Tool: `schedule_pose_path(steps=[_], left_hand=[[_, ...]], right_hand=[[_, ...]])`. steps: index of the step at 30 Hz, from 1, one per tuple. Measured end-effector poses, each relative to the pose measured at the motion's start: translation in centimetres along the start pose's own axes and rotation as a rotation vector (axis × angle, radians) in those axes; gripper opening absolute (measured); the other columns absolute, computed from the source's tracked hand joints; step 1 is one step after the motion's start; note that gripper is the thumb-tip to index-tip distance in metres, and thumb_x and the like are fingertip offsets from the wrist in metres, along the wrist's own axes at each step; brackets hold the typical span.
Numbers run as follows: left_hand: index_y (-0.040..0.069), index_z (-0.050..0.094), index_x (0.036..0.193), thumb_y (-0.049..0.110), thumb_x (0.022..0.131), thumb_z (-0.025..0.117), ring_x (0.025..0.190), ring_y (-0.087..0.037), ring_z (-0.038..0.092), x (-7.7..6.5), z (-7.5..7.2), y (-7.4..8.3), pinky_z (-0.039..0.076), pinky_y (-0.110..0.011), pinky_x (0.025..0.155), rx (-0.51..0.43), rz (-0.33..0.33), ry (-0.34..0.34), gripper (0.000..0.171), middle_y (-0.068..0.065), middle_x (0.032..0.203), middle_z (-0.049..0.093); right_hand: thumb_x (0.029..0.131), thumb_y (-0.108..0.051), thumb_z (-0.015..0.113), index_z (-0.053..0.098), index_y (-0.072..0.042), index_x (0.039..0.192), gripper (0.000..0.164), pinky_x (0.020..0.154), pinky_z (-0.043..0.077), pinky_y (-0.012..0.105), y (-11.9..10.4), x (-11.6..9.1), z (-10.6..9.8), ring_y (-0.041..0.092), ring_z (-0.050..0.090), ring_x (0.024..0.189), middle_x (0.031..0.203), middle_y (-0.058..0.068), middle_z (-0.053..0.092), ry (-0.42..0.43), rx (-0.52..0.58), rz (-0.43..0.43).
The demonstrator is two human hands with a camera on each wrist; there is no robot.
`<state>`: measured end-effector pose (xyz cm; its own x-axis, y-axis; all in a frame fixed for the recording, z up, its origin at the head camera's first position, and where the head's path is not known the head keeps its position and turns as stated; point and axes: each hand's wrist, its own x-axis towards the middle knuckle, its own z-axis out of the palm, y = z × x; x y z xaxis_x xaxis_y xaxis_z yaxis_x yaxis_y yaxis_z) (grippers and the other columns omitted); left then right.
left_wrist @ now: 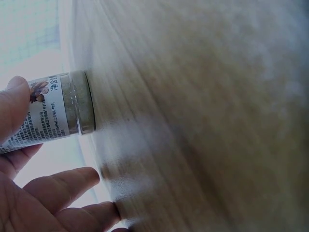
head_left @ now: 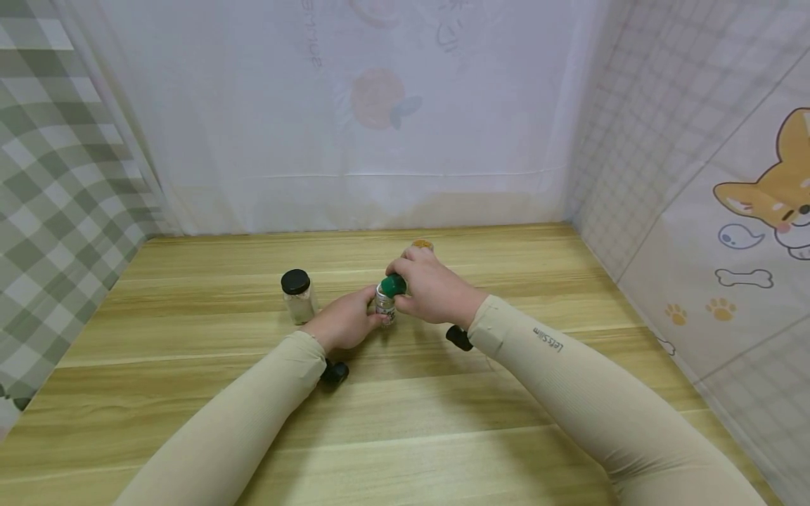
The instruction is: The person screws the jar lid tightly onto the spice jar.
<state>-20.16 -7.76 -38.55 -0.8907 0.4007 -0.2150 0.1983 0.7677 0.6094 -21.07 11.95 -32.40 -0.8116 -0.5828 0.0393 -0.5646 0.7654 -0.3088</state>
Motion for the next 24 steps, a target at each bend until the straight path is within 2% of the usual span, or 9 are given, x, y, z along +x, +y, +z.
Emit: schedule_pose_path(steps=[10,16,24], left_hand=[[0.027,0.052,0.15,0.038,0.106,0.064,0.138,-0.029,0.058,-0.09,-0.21,0.12,0.046,-0.054,0.116,-0.001,-0.004,-0.001,0.046,-0.007,0.148,0.063],[0.029,0.053,0.147,0.038,0.107,0.062,0.137,-0.028,0.058,-0.17,-0.22,0.17,0.046,-0.054,0.116,-0.005,-0.005,-0.006,0.042,-0.006,0.147,0.063],[0.031,0.052,0.148,0.033,0.11,0.059,0.128,-0.024,0.061,-0.17,-0.14,0.07,0.048,-0.052,0.114,-0.005,-0.004,-0.009,0.039,-0.006,0.146,0.063]], right_hand=[[0.096,-0.017,0.071,0.068,-0.005,0.132,0.038,0.092,0.053,0.033,-0.11,0.26,0.04,0.025,0.049,0.109,0.119,0.009,0.057,-0.008,0.0,-0.013],[0.096,-0.017,0.071,0.068,-0.006,0.131,0.036,0.095,0.05,0.037,-0.4,0.4,0.02,0.027,0.049,0.11,0.119,0.01,0.057,-0.013,-0.016,-0.017],[0.096,-0.017,0.07,0.069,-0.007,0.129,0.034,0.092,0.049,0.037,-0.68,0.64,0.11,0.028,0.047,0.108,0.117,0.009,0.057,-0.025,-0.028,-0.018]])
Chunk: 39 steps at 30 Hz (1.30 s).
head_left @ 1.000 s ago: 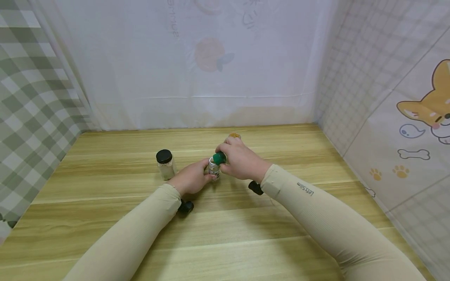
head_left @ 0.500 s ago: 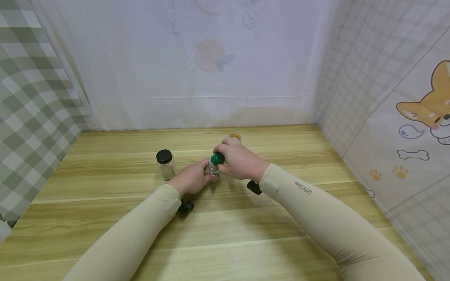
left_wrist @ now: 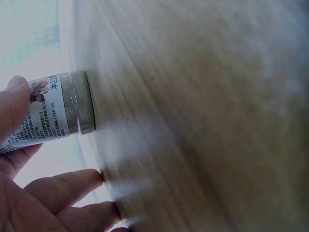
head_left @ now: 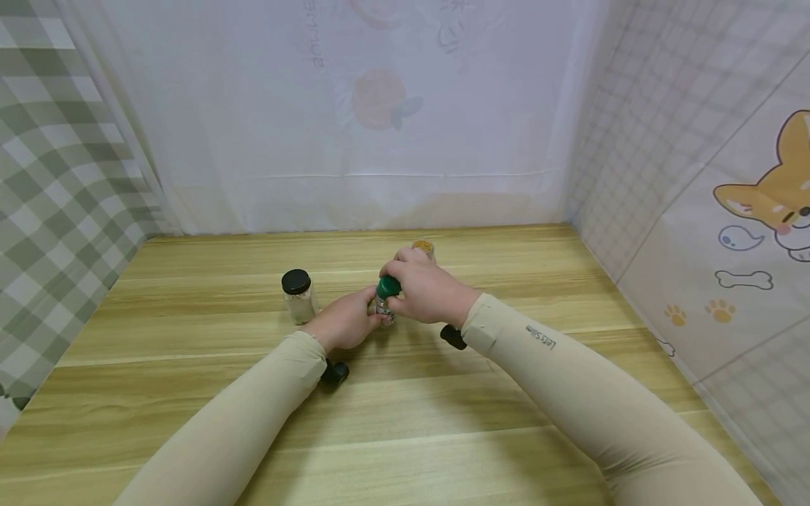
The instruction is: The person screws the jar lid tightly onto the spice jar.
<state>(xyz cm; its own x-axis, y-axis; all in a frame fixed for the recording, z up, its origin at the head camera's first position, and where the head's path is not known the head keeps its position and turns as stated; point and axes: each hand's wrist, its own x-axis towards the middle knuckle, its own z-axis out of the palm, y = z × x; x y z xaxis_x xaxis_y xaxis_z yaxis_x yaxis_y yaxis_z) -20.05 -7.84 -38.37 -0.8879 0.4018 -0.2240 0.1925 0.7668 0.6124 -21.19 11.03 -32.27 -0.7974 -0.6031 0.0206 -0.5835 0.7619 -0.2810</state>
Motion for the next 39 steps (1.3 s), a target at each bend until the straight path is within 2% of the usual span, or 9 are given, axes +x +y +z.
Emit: schedule_pose_path(steps=[11,24,33,36,39], left_hand=[[0.029,0.05,0.15,0.033,0.111,0.056,0.126,-0.023,0.061,0.02,-0.04,0.0,0.048,-0.052,0.114,0.004,0.002,-0.01,0.04,-0.007,0.147,0.062],[0.028,0.048,0.153,0.036,0.11,0.057,0.129,-0.025,0.06,-0.02,-0.16,0.03,0.048,-0.052,0.113,0.014,-0.004,-0.012,0.044,-0.008,0.148,0.062],[0.029,0.051,0.15,0.034,0.11,0.058,0.12,-0.022,0.061,-0.02,-0.15,0.16,0.049,-0.049,0.109,0.012,-0.005,-0.004,0.041,-0.006,0.142,0.064],[0.028,0.052,0.147,0.033,0.11,0.057,0.118,-0.022,0.061,0.08,-0.09,0.1,0.049,-0.048,0.109,0.007,-0.005,-0.006,0.038,-0.006,0.138,0.066],[0.026,0.051,0.146,0.032,0.11,0.057,0.122,-0.023,0.061,0.15,-0.02,0.07,0.049,-0.05,0.111,0.015,-0.004,-0.007,0.037,-0.007,0.137,0.066]], right_hand=[[0.096,-0.017,0.069,0.07,-0.007,0.126,0.031,0.086,0.049,0.035,-0.24,0.25,0.14,0.026,0.046,0.108,0.115,0.009,0.056,-0.009,-0.01,-0.016],[0.096,-0.019,0.069,0.07,-0.007,0.124,0.03,0.087,0.048,0.034,-0.19,0.36,0.2,0.025,0.046,0.107,0.113,0.008,0.057,-0.021,-0.013,-0.023],[0.096,-0.021,0.07,0.071,-0.007,0.122,0.03,0.086,0.047,0.033,-0.06,0.59,0.39,0.025,0.047,0.105,0.112,0.008,0.058,-0.022,-0.019,-0.004],[0.097,-0.025,0.07,0.07,-0.006,0.123,0.032,0.085,0.048,0.033,0.0,0.51,0.52,0.025,0.048,0.106,0.113,0.008,0.059,-0.019,-0.007,0.008],[0.098,-0.029,0.071,0.068,-0.006,0.13,0.04,0.09,0.051,0.036,0.15,0.35,0.68,0.027,0.05,0.112,0.12,0.009,0.06,-0.016,0.021,0.016]])
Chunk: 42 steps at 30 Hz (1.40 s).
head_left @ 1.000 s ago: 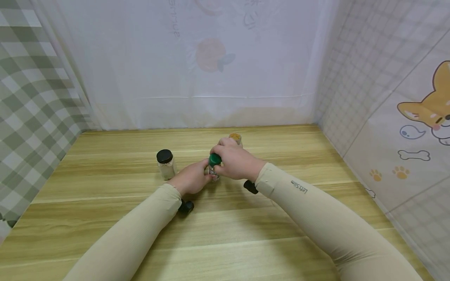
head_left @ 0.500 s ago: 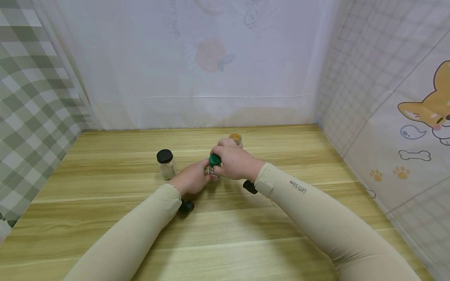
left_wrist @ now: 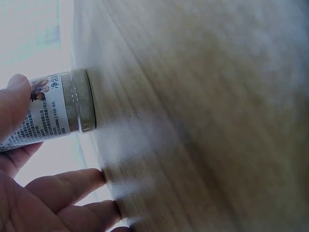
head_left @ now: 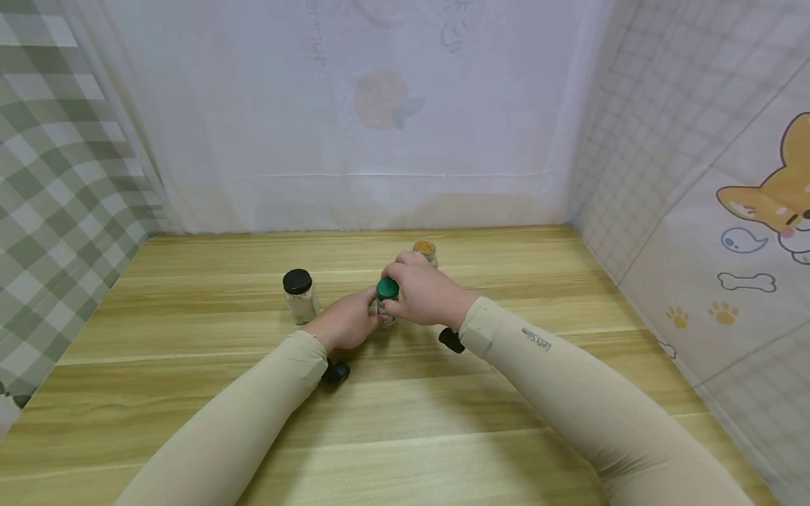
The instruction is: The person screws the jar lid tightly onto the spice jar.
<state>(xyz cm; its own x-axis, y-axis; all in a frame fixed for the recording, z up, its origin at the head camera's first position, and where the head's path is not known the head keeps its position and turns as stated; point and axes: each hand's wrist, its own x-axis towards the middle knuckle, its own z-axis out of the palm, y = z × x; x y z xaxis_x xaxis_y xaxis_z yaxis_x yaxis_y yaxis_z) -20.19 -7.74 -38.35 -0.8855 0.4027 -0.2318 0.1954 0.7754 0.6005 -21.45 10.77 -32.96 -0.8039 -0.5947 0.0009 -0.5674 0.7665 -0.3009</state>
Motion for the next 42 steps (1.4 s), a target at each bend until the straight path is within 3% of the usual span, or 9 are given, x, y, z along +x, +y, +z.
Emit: schedule_pose_path(steps=[6,12,19,32,39,42], left_hand=[[0.027,0.052,0.145,0.035,0.11,0.058,0.14,-0.031,0.057,0.1,0.0,-0.1,0.045,-0.056,0.117,-0.004,-0.004,-0.003,0.037,-0.009,0.145,0.063],[0.029,0.045,0.157,0.037,0.108,0.061,0.143,-0.035,0.054,0.0,0.0,-0.2,0.043,-0.058,0.118,0.002,0.009,0.011,0.052,-0.013,0.151,0.06],[0.029,0.041,0.161,0.039,0.107,0.062,0.143,-0.035,0.054,0.0,0.1,-0.2,0.043,-0.056,0.119,0.001,0.009,0.017,0.059,-0.013,0.152,0.059],[0.03,0.044,0.159,0.038,0.108,0.061,0.143,-0.033,0.054,-0.1,0.0,0.0,0.043,-0.056,0.119,0.0,0.017,0.018,0.055,-0.012,0.152,0.059],[0.028,0.049,0.154,0.036,0.108,0.061,0.142,-0.033,0.055,-0.2,0.0,0.0,0.044,-0.055,0.119,0.011,0.03,0.028,0.048,-0.011,0.15,0.061],[0.028,0.048,0.155,0.035,0.108,0.062,0.143,-0.033,0.054,-0.1,0.0,-0.1,0.043,-0.056,0.119,0.015,0.029,0.026,0.05,-0.011,0.151,0.06]], right_hand=[[0.098,-0.03,0.071,0.06,-0.008,0.143,0.052,0.105,0.05,0.047,0.8,-0.6,0.6,0.031,0.052,0.127,0.134,0.01,0.059,0.031,0.151,0.015],[0.098,-0.024,0.073,0.066,-0.008,0.132,0.038,0.104,0.052,0.045,1.4,-0.8,1.7,0.029,0.058,0.126,0.132,0.008,0.064,0.075,0.247,0.001],[0.099,-0.018,0.073,0.069,-0.007,0.123,0.028,0.103,0.055,0.042,1.4,-1.0,2.6,0.025,0.063,0.121,0.127,0.009,0.065,0.123,0.361,0.01],[0.098,-0.02,0.077,0.07,-0.007,0.121,0.027,0.098,0.057,0.049,1.7,-1.0,3.5,0.025,0.064,0.117,0.124,0.01,0.067,0.184,0.434,0.016],[0.095,-0.024,0.082,0.071,-0.009,0.118,0.029,0.09,0.052,0.035,1.6,-1.0,3.7,0.022,0.064,0.112,0.118,0.006,0.069,0.226,0.409,0.023],[0.094,-0.024,0.083,0.07,-0.007,0.122,0.035,0.093,0.053,0.038,1.6,-1.1,3.7,0.025,0.064,0.114,0.119,0.008,0.068,0.224,0.406,0.023]])
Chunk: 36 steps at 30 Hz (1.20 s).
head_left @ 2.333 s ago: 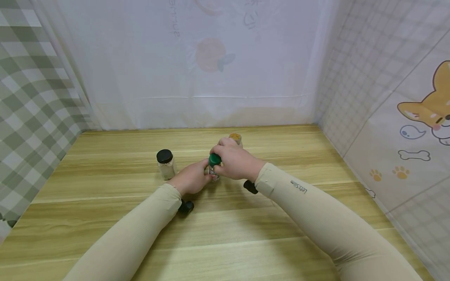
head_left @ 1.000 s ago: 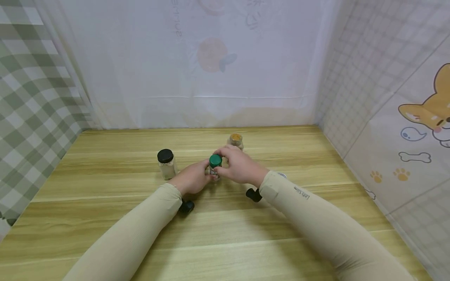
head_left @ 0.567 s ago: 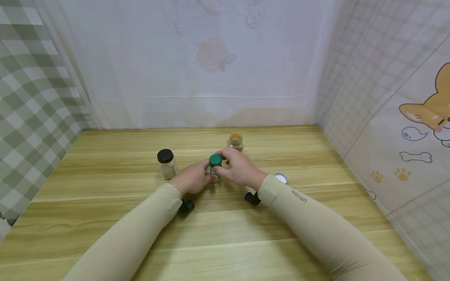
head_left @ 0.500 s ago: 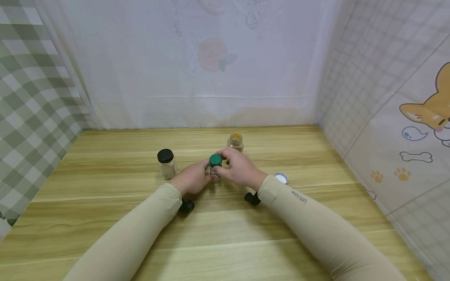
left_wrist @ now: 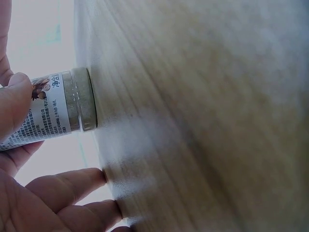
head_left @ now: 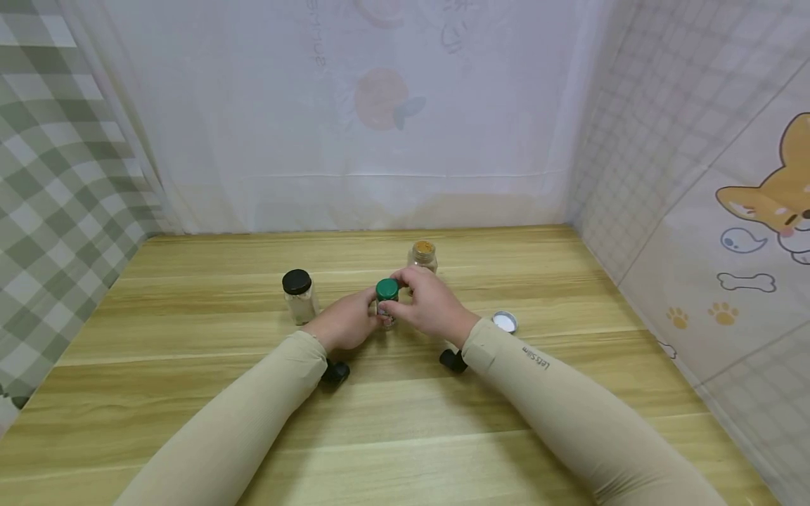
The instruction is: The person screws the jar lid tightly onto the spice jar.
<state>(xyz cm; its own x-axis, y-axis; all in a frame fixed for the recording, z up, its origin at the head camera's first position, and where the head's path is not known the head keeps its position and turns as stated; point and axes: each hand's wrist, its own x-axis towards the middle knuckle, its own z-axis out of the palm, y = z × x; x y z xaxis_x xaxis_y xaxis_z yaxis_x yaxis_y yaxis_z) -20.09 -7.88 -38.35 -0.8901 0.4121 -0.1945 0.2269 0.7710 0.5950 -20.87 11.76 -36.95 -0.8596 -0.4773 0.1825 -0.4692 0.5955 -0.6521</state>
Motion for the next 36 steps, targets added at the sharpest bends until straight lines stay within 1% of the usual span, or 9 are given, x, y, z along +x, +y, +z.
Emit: schedule_pose_path(steps=[3,7,10,14,18,23,27,32,36], left_hand=[[0.028,0.048,0.155,0.036,0.108,0.061,0.144,-0.034,0.053,0.04,0.03,-0.05,0.042,-0.056,0.12,0.0,-0.007,-0.005,0.049,-0.011,0.152,0.059],[0.028,0.044,0.158,0.038,0.108,0.061,0.144,-0.034,0.053,0.06,0.03,-0.09,0.042,-0.056,0.12,0.0,-0.014,-0.011,0.054,-0.012,0.153,0.058],[0.028,0.042,0.16,0.038,0.107,0.062,0.145,-0.034,0.053,0.08,0.01,-0.06,0.042,-0.056,0.12,0.003,-0.014,-0.008,0.057,-0.012,0.154,0.058],[0.027,0.045,0.158,0.037,0.107,0.062,0.144,-0.034,0.053,0.07,0.02,0.07,0.042,-0.055,0.12,0.008,-0.009,-0.001,0.054,-0.012,0.153,0.058],[0.026,0.048,0.155,0.037,0.107,0.063,0.143,-0.033,0.054,0.02,0.03,0.22,0.043,-0.054,0.119,0.009,-0.009,0.003,0.051,-0.012,0.152,0.06],[0.026,0.049,0.154,0.036,0.107,0.063,0.143,-0.034,0.054,0.02,0.0,0.27,0.043,-0.054,0.119,0.015,-0.007,0.002,0.05,-0.012,0.151,0.06],[0.026,0.049,0.154,0.036,0.108,0.062,0.142,-0.033,0.055,0.0,-0.03,0.23,0.044,-0.054,0.119,0.011,-0.007,-0.002,0.049,-0.012,0.15,0.061],[0.026,0.051,0.151,0.035,0.108,0.061,0.141,-0.032,0.056,-0.03,-0.07,0.18,0.045,-0.054,0.118,0.003,-0.005,-0.003,0.045,-0.011,0.148,0.062],[0.025,0.05,0.152,0.036,0.108,0.061,0.142,-0.033,0.055,0.03,-0.02,0.12,0.044,-0.055,0.119,0.006,-0.006,0.003,0.047,-0.012,0.15,0.061]], right_hand=[[0.094,-0.023,0.082,0.068,-0.004,0.128,0.041,0.097,0.055,0.044,0.05,0.02,-0.06,0.027,0.063,0.117,0.123,0.01,0.067,-0.004,0.0,-0.014],[0.095,-0.021,0.081,0.07,-0.006,0.126,0.036,0.099,0.056,0.049,0.1,0.03,-0.11,0.027,0.063,0.119,0.123,0.01,0.067,-0.009,-0.006,-0.043],[0.096,-0.021,0.08,0.072,-0.008,0.122,0.03,0.099,0.056,0.047,0.08,-0.02,-0.1,0.026,0.063,0.117,0.122,0.009,0.067,-0.012,-0.009,-0.047],[0.098,-0.022,0.078,0.072,-0.009,0.122,0.029,0.1,0.056,0.045,0.1,-0.14,-0.02,0.025,0.063,0.118,0.123,0.007,0.067,-0.011,-0.008,-0.036],[0.099,-0.022,0.077,0.072,-0.009,0.123,0.028,0.101,0.056,0.046,0.21,-0.21,0.05,0.025,0.062,0.119,0.124,0.008,0.067,-0.008,0.002,-0.045],[0.099,-0.021,0.076,0.072,-0.009,0.121,0.025,0.1,0.056,0.049,0.3,-0.22,0.09,0.025,0.063,0.118,0.125,0.008,0.068,-0.003,0.014,-0.061],[0.1,-0.021,0.075,0.072,-0.009,0.122,0.025,0.1,0.056,0.051,0.31,-0.26,0.1,0.026,0.063,0.119,0.125,0.008,0.068,-0.004,0.019,-0.064],[0.1,-0.022,0.075,0.071,-0.009,0.124,0.028,0.101,0.056,0.049,0.31,-0.36,0.14,0.026,0.064,0.119,0.125,0.008,0.068,-0.001,0.008,-0.068],[0.1,-0.022,0.075,0.071,-0.008,0.125,0.029,0.101,0.056,0.049,0.28,-0.45,0.19,0.026,0.064,0.12,0.126,0.008,0.068,0.009,0.012,-0.067]])
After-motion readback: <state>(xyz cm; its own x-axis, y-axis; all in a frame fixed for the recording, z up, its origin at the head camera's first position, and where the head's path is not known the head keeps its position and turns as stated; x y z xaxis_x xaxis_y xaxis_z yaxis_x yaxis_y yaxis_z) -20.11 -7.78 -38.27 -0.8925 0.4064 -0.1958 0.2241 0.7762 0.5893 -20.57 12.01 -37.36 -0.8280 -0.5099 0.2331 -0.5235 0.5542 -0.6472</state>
